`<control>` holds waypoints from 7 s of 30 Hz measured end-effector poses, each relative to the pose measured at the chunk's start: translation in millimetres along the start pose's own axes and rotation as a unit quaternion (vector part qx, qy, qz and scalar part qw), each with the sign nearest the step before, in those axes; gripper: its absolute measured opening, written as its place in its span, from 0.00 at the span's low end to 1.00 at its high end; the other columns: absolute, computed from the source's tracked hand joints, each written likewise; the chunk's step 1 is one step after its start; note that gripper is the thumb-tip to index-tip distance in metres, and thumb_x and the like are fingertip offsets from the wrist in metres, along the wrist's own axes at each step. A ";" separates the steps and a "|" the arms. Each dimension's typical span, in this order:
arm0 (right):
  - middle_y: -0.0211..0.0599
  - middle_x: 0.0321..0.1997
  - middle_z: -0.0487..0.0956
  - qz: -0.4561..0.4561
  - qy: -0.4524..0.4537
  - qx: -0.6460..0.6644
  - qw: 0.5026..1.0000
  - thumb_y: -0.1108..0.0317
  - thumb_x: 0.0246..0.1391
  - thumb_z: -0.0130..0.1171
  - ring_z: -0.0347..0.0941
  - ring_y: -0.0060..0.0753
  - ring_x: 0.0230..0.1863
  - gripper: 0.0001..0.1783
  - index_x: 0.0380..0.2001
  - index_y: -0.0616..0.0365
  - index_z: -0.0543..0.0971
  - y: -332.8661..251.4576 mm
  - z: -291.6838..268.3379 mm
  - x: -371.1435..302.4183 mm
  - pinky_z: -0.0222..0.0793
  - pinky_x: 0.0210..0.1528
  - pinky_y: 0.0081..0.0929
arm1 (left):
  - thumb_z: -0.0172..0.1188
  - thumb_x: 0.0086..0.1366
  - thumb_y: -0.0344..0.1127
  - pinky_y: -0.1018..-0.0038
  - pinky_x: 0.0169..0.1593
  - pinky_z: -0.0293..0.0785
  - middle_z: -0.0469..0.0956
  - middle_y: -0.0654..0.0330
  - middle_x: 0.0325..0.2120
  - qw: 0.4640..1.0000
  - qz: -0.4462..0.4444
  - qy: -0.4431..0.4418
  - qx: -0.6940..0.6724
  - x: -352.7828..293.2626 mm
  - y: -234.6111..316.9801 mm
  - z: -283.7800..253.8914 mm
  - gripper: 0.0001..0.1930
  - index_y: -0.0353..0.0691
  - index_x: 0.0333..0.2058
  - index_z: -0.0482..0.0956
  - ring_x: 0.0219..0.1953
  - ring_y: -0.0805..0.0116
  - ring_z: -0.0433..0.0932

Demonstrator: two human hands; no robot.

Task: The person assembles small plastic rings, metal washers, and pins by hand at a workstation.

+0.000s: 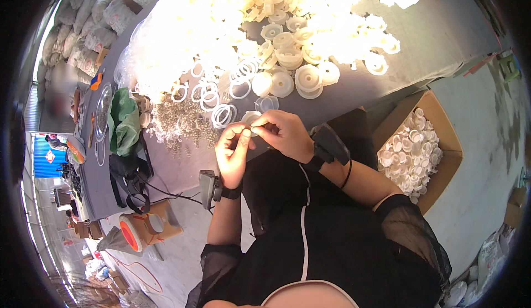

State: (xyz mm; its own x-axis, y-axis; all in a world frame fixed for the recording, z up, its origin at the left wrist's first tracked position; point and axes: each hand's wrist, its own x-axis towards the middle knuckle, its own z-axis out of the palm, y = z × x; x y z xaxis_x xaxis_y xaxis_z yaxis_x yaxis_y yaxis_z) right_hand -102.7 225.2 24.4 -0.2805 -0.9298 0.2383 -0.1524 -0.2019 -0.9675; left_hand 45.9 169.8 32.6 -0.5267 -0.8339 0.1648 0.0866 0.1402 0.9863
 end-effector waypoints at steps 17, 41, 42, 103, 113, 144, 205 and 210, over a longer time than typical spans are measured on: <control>0.35 0.33 0.77 -0.174 -0.170 -0.395 0.886 0.62 0.46 0.57 0.72 0.39 0.41 0.09 0.29 0.53 0.79 21.8 38.6 121.3 0.70 0.40 0.35 | 0.56 0.58 0.21 0.84 0.28 0.67 0.75 0.58 0.33 0.989 -0.007 0.134 -0.062 -26.1 -4.9 -21.7 0.03 0.35 0.30 0.75 0.24 0.80 0.69; 0.40 0.24 0.74 -0.142 -0.211 -0.314 0.915 0.72 0.47 0.54 0.73 0.37 0.26 0.07 0.32 0.59 0.75 19.5 54.6 150.0 0.67 0.29 0.30 | 0.58 0.57 0.21 0.85 0.26 0.66 0.75 0.62 0.29 0.971 0.012 0.232 -0.062 -32.4 -7.5 -37.3 0.04 0.34 0.31 0.76 0.21 0.81 0.68; 0.36 0.23 0.74 -0.115 -0.192 -0.207 0.952 0.72 0.49 0.55 0.73 0.30 0.25 0.06 0.32 0.59 0.75 3.8 51.8 130.2 0.67 0.27 0.25 | 0.58 0.57 0.21 0.86 0.26 0.66 0.74 0.63 0.29 0.967 0.007 0.243 -0.081 -30.7 -5.1 -36.1 0.04 0.34 0.32 0.75 0.21 0.82 0.68; 0.31 0.27 0.74 0.192 -0.166 0.369 0.894 0.72 0.54 0.54 0.70 0.19 0.25 0.05 0.33 0.60 0.74 18.0 -1.9 -12.8 0.68 0.28 0.17 | 0.63 0.47 0.28 0.71 0.37 0.72 0.77 0.56 0.29 0.882 0.013 0.021 0.471 10.7 -7.9 -28.2 0.13 0.37 0.35 0.78 0.33 0.62 0.77; 0.33 0.29 0.76 0.204 -0.097 0.354 0.908 0.69 0.54 0.56 0.73 0.20 0.27 0.09 0.37 0.62 0.75 10.3 6.7 -12.0 0.72 0.30 0.18 | 0.59 0.52 0.19 0.75 0.36 0.72 0.76 0.57 0.30 0.963 0.106 0.057 0.240 -13.1 3.0 -10.4 0.09 0.35 0.33 0.78 0.31 0.67 0.76; 0.33 0.31 0.78 0.175 -0.032 0.342 0.922 0.74 0.52 0.56 0.74 0.18 0.29 0.08 0.38 0.63 0.76 26.4 -2.6 -16.9 0.73 0.33 0.16 | 0.64 0.48 0.30 0.66 0.45 0.67 0.73 0.52 0.36 0.855 0.092 0.101 0.500 6.2 -7.8 12.8 0.19 0.34 0.40 0.72 0.40 0.57 0.71; 0.33 0.45 0.72 0.054 -0.078 0.258 0.962 0.73 0.51 0.57 0.69 0.20 0.45 0.20 0.48 0.64 0.68 24.3 -16.7 -23.4 0.69 0.45 0.21 | 0.54 0.60 0.22 0.79 0.43 0.73 0.75 0.54 0.40 0.995 -0.047 0.054 0.062 -23.7 17.2 37.3 0.16 0.30 0.48 0.70 0.41 0.72 0.75; 0.32 0.43 0.72 0.089 -0.123 0.311 0.938 0.72 0.51 0.57 0.69 0.20 0.44 0.18 0.46 0.64 0.69 18.0 -21.7 -22.9 0.69 0.45 0.21 | 0.54 0.58 0.20 0.80 0.41 0.73 0.73 0.57 0.39 0.991 0.030 0.039 0.125 -26.4 21.4 34.9 0.16 0.32 0.47 0.72 0.40 0.72 0.75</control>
State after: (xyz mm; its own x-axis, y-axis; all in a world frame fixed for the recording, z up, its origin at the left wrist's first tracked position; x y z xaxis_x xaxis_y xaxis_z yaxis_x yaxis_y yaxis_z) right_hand -119.6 249.5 3.3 -0.0102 -0.9933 0.1153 0.4792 -0.1061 -0.8713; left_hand 32.2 213.5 49.3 -0.4584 -0.8577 0.2329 -0.1022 0.3112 0.9448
